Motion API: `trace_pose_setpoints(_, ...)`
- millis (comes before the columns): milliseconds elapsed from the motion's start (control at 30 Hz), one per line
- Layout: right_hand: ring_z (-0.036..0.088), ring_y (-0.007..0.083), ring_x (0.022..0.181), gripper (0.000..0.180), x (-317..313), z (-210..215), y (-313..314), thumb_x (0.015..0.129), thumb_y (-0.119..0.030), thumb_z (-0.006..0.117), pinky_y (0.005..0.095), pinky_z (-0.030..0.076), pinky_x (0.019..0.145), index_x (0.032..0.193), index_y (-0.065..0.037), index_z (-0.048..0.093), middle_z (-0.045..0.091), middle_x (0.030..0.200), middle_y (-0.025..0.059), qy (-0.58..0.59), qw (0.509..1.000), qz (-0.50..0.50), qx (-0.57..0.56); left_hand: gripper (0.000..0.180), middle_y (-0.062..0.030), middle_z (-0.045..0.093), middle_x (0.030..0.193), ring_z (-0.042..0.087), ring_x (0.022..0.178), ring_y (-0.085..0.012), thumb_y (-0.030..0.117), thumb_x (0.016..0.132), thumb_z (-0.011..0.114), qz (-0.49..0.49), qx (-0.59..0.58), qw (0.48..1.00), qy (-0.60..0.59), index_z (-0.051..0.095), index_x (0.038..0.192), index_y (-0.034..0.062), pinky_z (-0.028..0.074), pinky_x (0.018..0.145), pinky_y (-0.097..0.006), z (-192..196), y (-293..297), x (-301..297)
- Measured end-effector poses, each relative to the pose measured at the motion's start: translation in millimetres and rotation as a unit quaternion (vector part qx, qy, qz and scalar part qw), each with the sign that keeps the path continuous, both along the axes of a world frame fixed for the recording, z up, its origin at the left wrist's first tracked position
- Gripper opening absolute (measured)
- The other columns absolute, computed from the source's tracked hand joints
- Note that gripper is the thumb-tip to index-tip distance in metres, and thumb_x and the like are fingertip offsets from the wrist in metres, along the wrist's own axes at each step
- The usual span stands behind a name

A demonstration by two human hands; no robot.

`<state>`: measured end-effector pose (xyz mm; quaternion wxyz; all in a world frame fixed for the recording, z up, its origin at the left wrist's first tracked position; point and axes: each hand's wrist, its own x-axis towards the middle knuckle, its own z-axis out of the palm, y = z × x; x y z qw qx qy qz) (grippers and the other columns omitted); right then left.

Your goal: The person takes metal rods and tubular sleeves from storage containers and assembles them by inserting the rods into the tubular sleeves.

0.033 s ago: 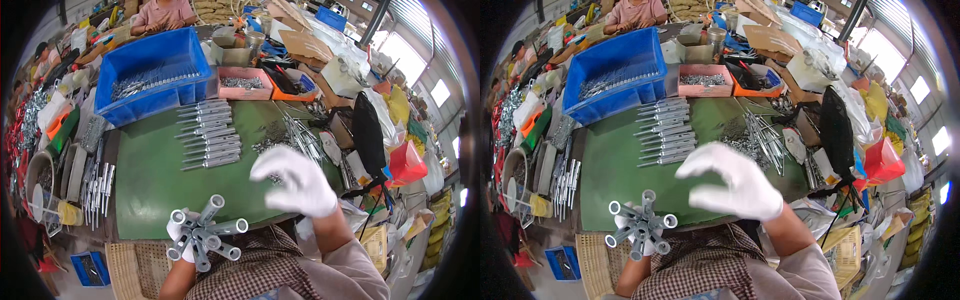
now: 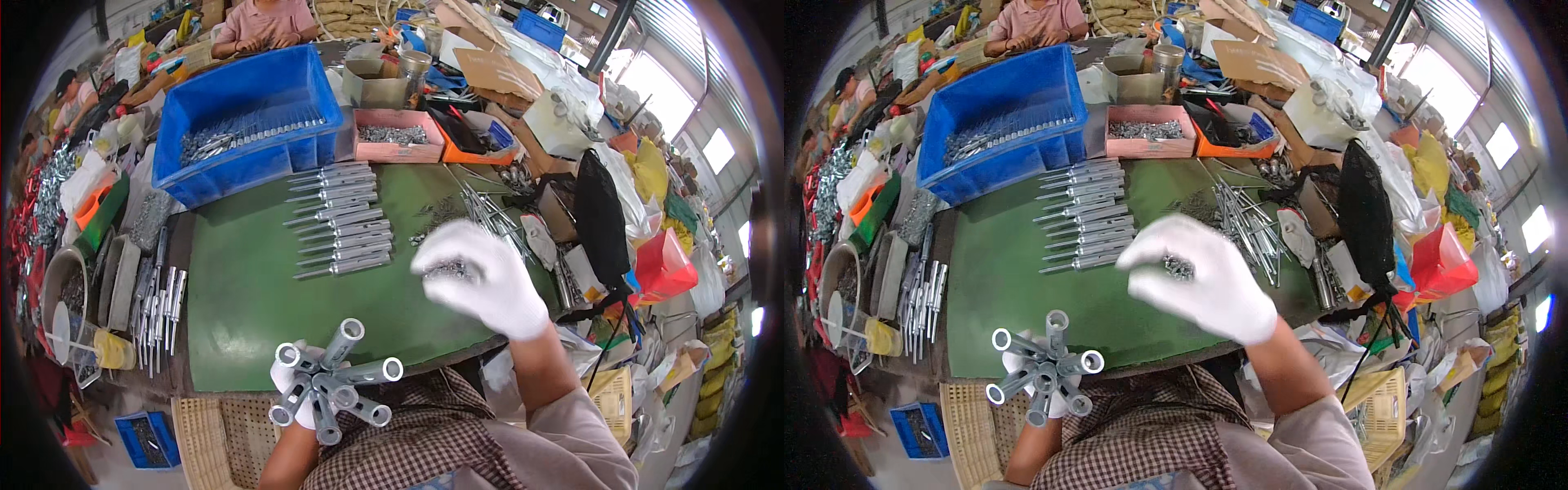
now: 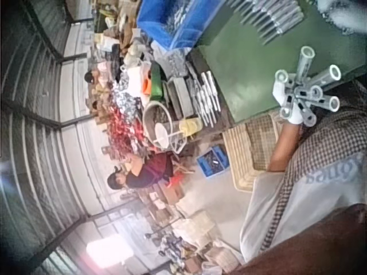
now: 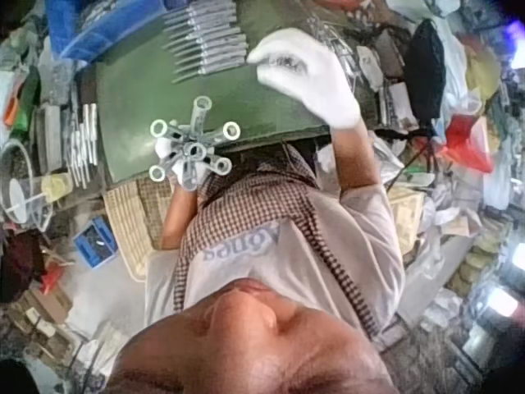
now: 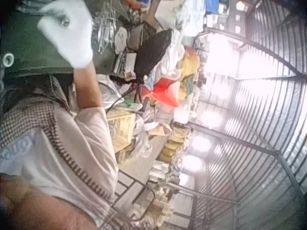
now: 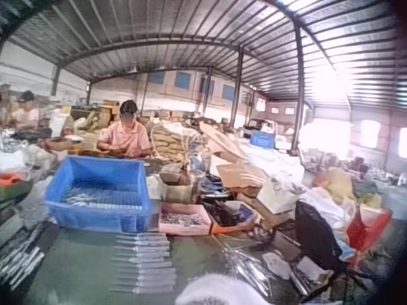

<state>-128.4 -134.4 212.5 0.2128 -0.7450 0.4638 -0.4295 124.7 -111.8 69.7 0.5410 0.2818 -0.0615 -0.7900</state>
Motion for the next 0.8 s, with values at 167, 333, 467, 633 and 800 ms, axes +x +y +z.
trace_pose_setpoints(167, 0.06, 0.0291, 0.077, 0.006, -49, -59, -63, 0.075, -0.013, 0.064, 0.039, 0.048, 0.071, 0.078, -0.009, 0.068, 0.063, 0.078, 0.0089, 0.248, 0.959, -0.122, -0.056, 0.036, -0.0046, 0.061, 0.089, 0.063, 0.075, -0.0249, 0.046, 0.087, 0.053, 0.051, -0.119, 0.986, -0.11, 0.055, 0.105, 0.0151, 0.056, 0.069, -0.046, -23, 0, -8)
trace_pose_setpoints(333, 0.06, 0.0298, 0.075, 0.008, -45, -89, -100, 0.069, -0.019, 0.066, 0.0409, 0.048, 0.07, 0.073, -0.012, 0.069, 0.063, 0.074, 0.0099, 0.311, 0.944, -0.104, -0.029, 0.035, -0.0008, 0.063, 0.089, 0.064, 0.077, -0.0203, 0.046, 0.087, 0.056, 0.156, -0.194, 0.931, -0.266, 0.057, 0.109, 0.0192, 0.056, 0.067, -0.04, -24, 0, -11)
trace_pose_setpoints(467, 0.061, 0.0302, 0.072, 0.009, -53, -103, -110, 0.068, -0.02, 0.066, 0.0411, 0.048, 0.068, 0.068, -0.011, 0.065, 0.062, 0.071, 0.0098, 0.268, 0.961, -0.066, -0.011, 0.032, 0.0005, 0.064, 0.092, 0.064, 0.084, -0.0181, 0.043, 0.086, 0.059, 0.171, -0.215, 0.921, -0.277, 0.057, 0.109, 0.0204, 0.055, 0.068, -0.038, -15, -1, -12)
trace_pose_setpoints(633, 0.06, 0.0294, 0.076, 0.008, -52, -63, -95, 0.069, -0.019, 0.065, 0.0411, 0.047, 0.072, 0.07, -0.011, 0.065, 0.062, 0.074, 0.0091, 0.393, 0.917, -0.065, 0.035, 0.03, 0.0022, 0.065, 0.095, 0.063, 0.092, -0.0154, 0.04, 0.086, 0.064, 0.202, -0.236, 0.904, -0.293, 0.057, 0.109, 0.0221, 0.055, 0.07, -0.034, -9, -3, -7)
trace_pose_setpoints(800, 0.059, 0.0283, 0.083, 0.009, -51, -39, -109, 0.075, -0.016, 0.062, 0.0409, 0.046, 0.078, 0.08, -0.01, 0.066, 0.062, 0.082, 0.0078, 0.44, 0.895, -0.073, -0.001, 0.024, -0.0039, 0.064, 0.084, 0.06, 0.072, -0.0145, 0.008, 0.077, 0.071, 0.125, 0.215, 0.755, 0.607, 0.061, 0.099, 0.0068, 0.05, 0.069, -0.028, 27, -32, 14)
